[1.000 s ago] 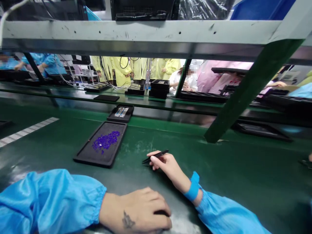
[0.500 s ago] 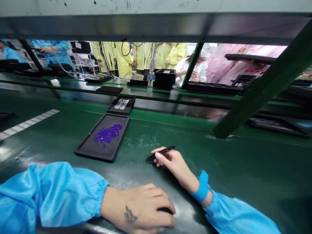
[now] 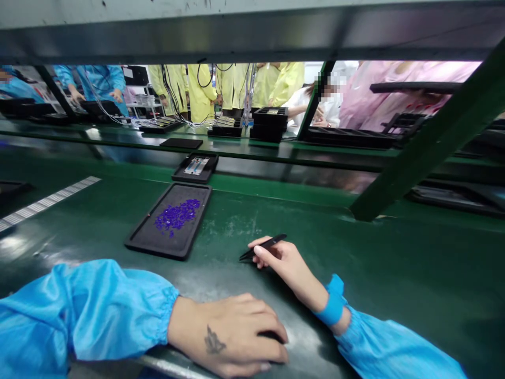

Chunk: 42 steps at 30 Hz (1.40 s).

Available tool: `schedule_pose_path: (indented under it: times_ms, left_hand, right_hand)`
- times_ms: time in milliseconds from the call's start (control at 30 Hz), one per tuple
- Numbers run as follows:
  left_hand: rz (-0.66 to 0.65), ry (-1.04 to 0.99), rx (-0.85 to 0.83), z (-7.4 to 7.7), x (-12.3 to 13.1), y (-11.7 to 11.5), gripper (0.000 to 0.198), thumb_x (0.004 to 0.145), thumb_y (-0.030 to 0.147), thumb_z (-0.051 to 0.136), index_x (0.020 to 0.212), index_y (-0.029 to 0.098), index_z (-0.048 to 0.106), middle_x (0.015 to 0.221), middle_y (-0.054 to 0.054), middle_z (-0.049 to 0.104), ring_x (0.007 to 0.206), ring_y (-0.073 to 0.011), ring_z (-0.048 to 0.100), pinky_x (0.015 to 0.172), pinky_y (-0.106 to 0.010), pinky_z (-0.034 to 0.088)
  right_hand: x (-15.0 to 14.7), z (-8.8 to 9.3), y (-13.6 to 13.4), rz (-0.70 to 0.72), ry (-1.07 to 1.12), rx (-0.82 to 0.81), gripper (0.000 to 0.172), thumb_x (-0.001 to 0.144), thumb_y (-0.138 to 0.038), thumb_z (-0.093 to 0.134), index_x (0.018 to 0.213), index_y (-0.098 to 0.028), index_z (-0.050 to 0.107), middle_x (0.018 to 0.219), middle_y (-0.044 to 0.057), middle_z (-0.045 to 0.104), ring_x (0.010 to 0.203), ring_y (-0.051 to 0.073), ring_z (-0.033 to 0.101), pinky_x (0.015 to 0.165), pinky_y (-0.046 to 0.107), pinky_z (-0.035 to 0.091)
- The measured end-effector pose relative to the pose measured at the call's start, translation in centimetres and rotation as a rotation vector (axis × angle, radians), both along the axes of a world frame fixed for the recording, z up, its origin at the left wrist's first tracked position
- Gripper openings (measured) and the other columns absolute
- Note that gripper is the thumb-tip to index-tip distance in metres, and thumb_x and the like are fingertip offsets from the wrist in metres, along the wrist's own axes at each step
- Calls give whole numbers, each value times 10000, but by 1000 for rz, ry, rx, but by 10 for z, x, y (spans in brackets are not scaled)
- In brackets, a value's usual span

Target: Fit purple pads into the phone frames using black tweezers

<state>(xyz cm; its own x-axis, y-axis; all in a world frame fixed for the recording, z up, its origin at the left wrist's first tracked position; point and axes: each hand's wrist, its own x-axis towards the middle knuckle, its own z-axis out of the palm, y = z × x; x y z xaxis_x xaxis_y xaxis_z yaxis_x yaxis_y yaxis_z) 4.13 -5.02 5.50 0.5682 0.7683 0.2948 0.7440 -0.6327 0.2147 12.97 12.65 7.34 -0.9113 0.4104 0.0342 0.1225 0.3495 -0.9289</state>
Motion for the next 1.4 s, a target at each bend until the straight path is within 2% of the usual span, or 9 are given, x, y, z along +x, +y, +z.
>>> schedule_pose_path:
  times_ms: [333,867,1167,1400]
  left_hand:
    - [-10,-5,-12,1,-1,0,341,1024,339,384,1261,151,542,1316,-52,557,1150,-193,524,841,-339,463]
    - [-1,7,-3,2,0,0,320,1022,328,365,1210,157,559,1304,-50,566,1133,-189,529,836,-343,464]
    - [-10,-16,-18,1,0,0,305,1014,317,413,1235,153,546,1309,-58,565,1135,-196,534,839,-347,470]
    - [4,-13,12,0,0,0,326,1023,328,373,1227,159,562,1297,-42,554,1125,-186,515,822,-332,457]
  right_hand:
    - [0,0,-1,1,-9,23,458,869,-582,649,1000,-151,730,729,59,684,668,187,635,659,319,527]
    - [-1,0,-1,35,-2,-36,455,856,-582,678,987,-149,729,749,60,677,672,174,613,655,306,516]
    - [1,-2,-1,-7,-6,62,476,872,-613,634,962,-158,739,736,53,645,662,174,585,640,302,504]
    - [0,-2,1,6,1,51,460,870,-596,648,965,-155,741,718,43,626,644,163,562,623,293,485]
